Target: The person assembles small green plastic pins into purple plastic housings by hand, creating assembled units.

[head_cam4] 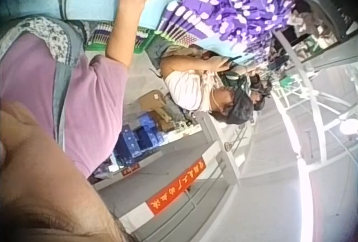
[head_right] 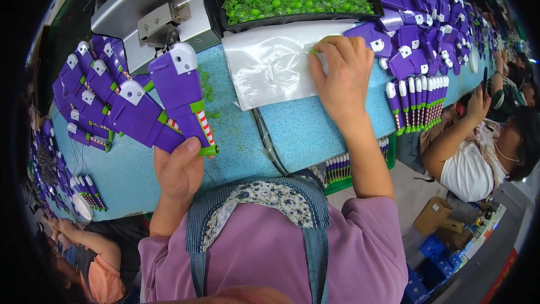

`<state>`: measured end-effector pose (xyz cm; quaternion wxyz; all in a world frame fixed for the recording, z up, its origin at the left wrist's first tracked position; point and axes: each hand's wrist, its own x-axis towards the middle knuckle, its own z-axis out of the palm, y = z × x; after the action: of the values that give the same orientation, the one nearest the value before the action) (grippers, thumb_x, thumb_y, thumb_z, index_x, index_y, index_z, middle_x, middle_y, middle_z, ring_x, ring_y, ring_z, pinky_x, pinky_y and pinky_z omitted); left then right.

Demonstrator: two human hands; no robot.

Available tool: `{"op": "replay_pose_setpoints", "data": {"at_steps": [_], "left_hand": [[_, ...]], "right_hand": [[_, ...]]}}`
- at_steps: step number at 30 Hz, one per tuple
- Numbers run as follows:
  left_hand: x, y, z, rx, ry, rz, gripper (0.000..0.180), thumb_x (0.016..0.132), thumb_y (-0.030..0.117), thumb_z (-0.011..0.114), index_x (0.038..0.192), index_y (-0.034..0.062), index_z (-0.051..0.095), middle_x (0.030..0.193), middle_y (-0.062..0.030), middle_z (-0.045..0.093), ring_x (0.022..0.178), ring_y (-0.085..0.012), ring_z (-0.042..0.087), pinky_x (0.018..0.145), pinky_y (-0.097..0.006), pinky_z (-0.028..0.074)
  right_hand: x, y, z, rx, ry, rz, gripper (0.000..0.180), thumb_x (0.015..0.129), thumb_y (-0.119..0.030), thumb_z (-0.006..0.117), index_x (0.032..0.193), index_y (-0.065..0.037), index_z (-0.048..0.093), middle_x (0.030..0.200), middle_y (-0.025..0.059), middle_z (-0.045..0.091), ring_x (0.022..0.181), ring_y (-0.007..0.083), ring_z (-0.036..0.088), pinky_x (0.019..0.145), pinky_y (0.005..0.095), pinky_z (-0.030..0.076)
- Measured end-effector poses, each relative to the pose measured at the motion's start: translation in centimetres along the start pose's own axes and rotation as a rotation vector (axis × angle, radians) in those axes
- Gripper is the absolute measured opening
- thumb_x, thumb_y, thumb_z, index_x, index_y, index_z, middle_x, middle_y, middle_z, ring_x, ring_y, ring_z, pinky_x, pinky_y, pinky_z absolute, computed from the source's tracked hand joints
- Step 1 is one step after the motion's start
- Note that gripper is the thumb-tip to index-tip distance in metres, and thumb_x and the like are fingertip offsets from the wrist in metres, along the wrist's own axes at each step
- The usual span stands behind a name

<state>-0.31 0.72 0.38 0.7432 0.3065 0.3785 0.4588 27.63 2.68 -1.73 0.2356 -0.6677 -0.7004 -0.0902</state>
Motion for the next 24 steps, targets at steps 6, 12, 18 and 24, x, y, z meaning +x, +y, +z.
{"op": "replay_pose_setpoints", "data": {"at_steps": [6,12,18,24], "left_hand": [[0.0,-0.6,-0.3,0.402,-0.01,0.18,0.035,0.084,-0.005,0.061,0.117,-0.0037,0.051,0.099,-0.01,0.063,0.085,-0.0168,0.062,0.074,-0.031,0.052],[0.1,-0.3,0.5,0.498,-0.053,0.312,0.019,0.086,0.002,0.067,0.104,-0.0031,0.061,0.096,-0.0066,0.065,0.084,-0.0125,0.061,0.074,-0.025,0.049],[-0.5,0.4,0.4,0.533,-0.034,0.323,0.021,0.085,0.002,0.068,0.104,-0.0027,0.062,0.096,-0.0061,0.065,0.084,-0.0115,0.06,0.075,-0.026,0.048],[-0.6,0.1,0.2,0.64,-0.045,0.323,0.025,0.084,0.004,0.07,0.106,-0.0026,0.061,0.095,-0.0059,0.065,0.084,-0.0116,0.06,0.075,-0.026,0.049]], "right_hand": [[0.1,-2.4,-1.4,0.478,-0.006,0.093,0.018,0.071,-0.001,0.072,0.087,-0.002,0.066,0.096,0.0054,0.065,0.087,0.0206,0.055,0.079,0.0317,0.042],[-0.9,-6.9,-2.4,1.24,-0.25,0.171,0.017,0.074,-0.004,0.073,0.089,0.0,0.066,0.096,0.0103,0.063,0.092,0.0199,0.053,0.084,0.0303,0.04],[-0.4,-8.3,-2.4,1.169,-0.332,0.084,0.016,0.072,-0.005,0.075,0.087,-0.003,0.068,0.094,0.0089,0.064,0.088,0.0197,0.053,0.079,0.0302,0.041],[-1.6,-8.6,-1.7,1.187,-0.379,0.139,0.014,0.072,-0.003,0.075,0.083,-0.003,0.068,0.09,0.0082,0.066,0.078,0.0187,0.056,0.071,0.0283,0.044]]}}
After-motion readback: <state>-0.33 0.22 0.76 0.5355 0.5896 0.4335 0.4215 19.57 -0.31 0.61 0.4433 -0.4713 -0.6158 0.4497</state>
